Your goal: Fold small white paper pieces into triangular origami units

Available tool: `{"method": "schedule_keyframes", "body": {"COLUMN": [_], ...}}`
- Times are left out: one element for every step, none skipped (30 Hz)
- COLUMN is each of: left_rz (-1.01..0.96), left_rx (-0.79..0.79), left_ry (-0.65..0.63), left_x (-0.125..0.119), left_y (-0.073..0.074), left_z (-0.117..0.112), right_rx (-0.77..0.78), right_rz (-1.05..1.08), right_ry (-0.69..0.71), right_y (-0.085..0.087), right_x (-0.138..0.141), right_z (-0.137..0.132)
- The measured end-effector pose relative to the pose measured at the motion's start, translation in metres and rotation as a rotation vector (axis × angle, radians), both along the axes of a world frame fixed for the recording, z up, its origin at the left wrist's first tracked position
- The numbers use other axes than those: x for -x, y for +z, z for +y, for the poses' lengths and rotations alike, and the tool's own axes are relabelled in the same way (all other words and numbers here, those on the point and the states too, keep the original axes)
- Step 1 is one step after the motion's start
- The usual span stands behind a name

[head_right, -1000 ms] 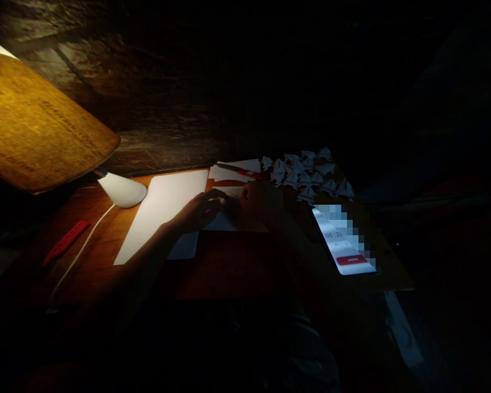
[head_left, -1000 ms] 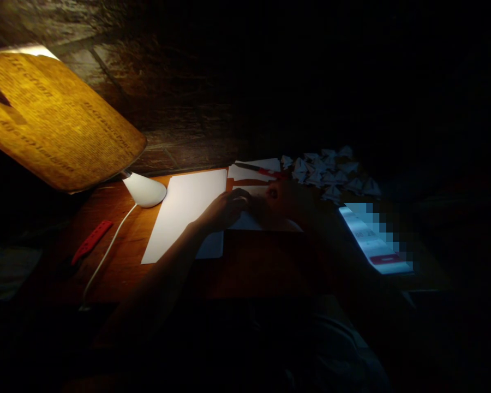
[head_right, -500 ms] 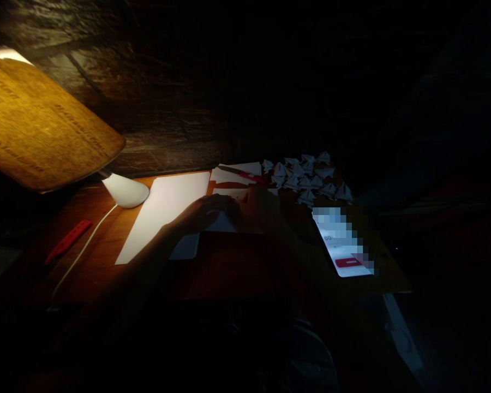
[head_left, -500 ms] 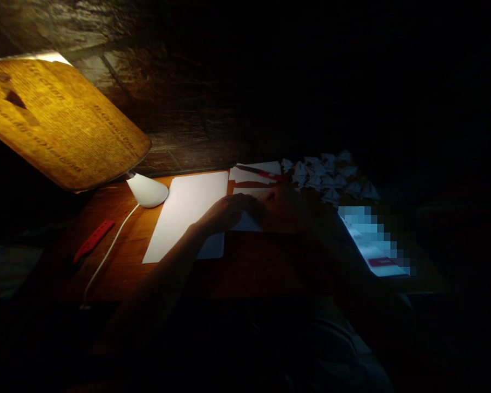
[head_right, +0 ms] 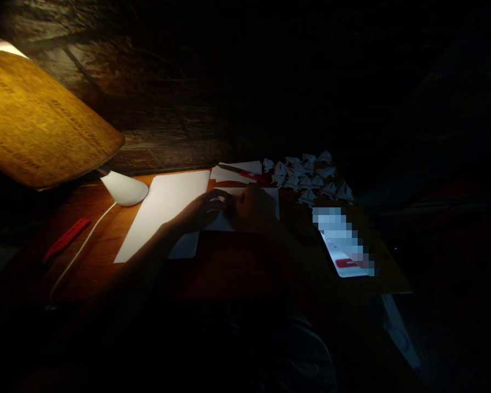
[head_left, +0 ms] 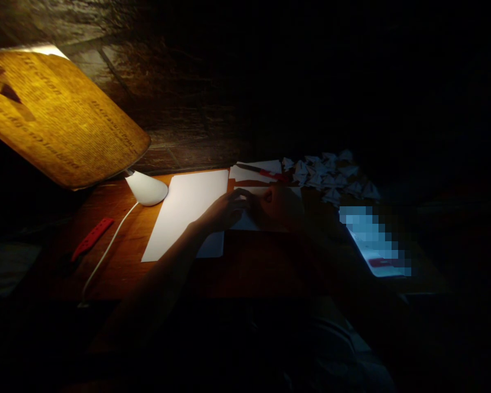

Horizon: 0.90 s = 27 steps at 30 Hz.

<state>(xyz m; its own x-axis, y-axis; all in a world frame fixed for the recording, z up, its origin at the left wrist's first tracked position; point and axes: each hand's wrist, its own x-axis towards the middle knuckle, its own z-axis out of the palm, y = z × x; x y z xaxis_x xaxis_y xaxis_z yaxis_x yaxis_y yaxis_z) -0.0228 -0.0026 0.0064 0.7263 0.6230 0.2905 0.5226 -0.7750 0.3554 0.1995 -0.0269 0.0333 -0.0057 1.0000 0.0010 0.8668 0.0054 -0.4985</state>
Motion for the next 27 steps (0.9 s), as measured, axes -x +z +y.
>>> {"method": "schedule_keyframes", "body": {"left_rz": [0.007, 0.016, 0.027, 0.038, 0.049, 0.06, 0.069, 0.075, 0.076, 0.072, 0.063, 0.05, 0.038, 0.026, 0.014, 0.004, -0.002, -0.004, -0.006, -0.005, -0.004, -0.002, -0.002, -0.003, -0.003, -0.004, -0.005], "left_rx": [-0.002, -0.003, -0.006, -0.011, -0.018, -0.025, -0.032, -0.037, -0.039, -0.036, -0.029, -0.019, -0.006, 0.009, 0.023, 0.035, 0.046, 0.056, 0.062, 0.067, 0.07, 0.073, 0.075, 0.078, 0.083, 0.087, 0.09], "left_ry": [0.001, 0.003, 0.007, 0.012, 0.015, 0.016, 0.014, 0.012, 0.009, 0.006, 0.003, -0.001, -0.009, -0.019, -0.029, -0.035, -0.039, -0.039, -0.033, -0.025, -0.016, -0.008, -0.001, 0.004, 0.005, 0.004, 0.001], "left_x": [0.0, 0.0, -0.001, -0.001, -0.001, -0.001, -0.001, -0.002, -0.002, -0.002, -0.003, -0.004, -0.004, -0.005, -0.006, -0.006, -0.007, -0.008, -0.008, -0.008, -0.009, -0.009, -0.009, -0.009, -0.009, -0.009, -0.008], "left_y": [0.0, 0.001, 0.001, 0.001, 0.002, 0.002, 0.002, 0.002, 0.002, 0.002, 0.002, 0.002, 0.003, 0.003, 0.004, 0.004, 0.005, 0.006, 0.007, 0.008, 0.008, 0.009, 0.01, 0.01, 0.01, 0.01, 0.009], "left_z": [0.0, 0.0, 0.0, 0.0, 0.0, 0.0, 0.001, 0.001, 0.001, 0.001, 0.001, 0.001, 0.001, 0.0, 0.0, -0.001, -0.001, -0.002, -0.002, -0.003, -0.003, -0.003, -0.003, -0.003, -0.003, -0.003, -0.002], "right_rx": [-0.002, -0.006, -0.009, -0.012, -0.01, -0.009, -0.01, -0.013, -0.013, -0.012, -0.012, -0.012, -0.01, -0.008, -0.004, 0.002, 0.009, 0.018, 0.023, 0.025, 0.025, 0.023, 0.024, 0.025, 0.025, 0.029, 0.032], "right_rz": [0.001, -0.002, -0.007, -0.012, -0.018, -0.023, -0.027, -0.031, -0.034, -0.035, -0.033, -0.028, -0.022, -0.016, -0.01, -0.005, -0.001, 0.003, 0.007, 0.013, 0.021, 0.03, 0.041, 0.051, 0.059, 0.067, 0.077], "right_ry": [-0.004, -0.009, -0.013, -0.018, -0.024, -0.03, -0.037, -0.044, -0.049, -0.053, -0.056, -0.063, -0.07, -0.079, -0.086, -0.089, -0.088, -0.083, -0.079, -0.075, -0.072, -0.071, -0.071, -0.071, -0.072, -0.074, -0.078], "right_y": [0.0, -0.001, -0.002, -0.003, -0.004, -0.005, -0.006, -0.007, -0.008, -0.009, -0.009, -0.01, -0.01, -0.01, -0.01, -0.009, -0.009, -0.009, -0.008, -0.007, -0.006, -0.006, -0.005, -0.004, -0.004, -0.003, -0.003], "right_x": [0.001, 0.002, 0.003, 0.004, 0.006, 0.007, 0.008, 0.009, 0.01, 0.01, 0.011, 0.011, 0.012, 0.012, 0.013, 0.013, 0.013, 0.014, 0.014, 0.014, 0.014, 0.014, 0.014, 0.015, 0.015, 0.015, 0.015], "right_z": [0.0, -0.001, -0.001, -0.001, -0.001, -0.001, 0.0, 0.0, 0.001, 0.001, 0.002, 0.002, 0.002, 0.003, 0.003, 0.003, 0.004, 0.004, 0.004, 0.004, 0.003, 0.003, 0.002, 0.002, 0.001, 0.001, 0.0]}}
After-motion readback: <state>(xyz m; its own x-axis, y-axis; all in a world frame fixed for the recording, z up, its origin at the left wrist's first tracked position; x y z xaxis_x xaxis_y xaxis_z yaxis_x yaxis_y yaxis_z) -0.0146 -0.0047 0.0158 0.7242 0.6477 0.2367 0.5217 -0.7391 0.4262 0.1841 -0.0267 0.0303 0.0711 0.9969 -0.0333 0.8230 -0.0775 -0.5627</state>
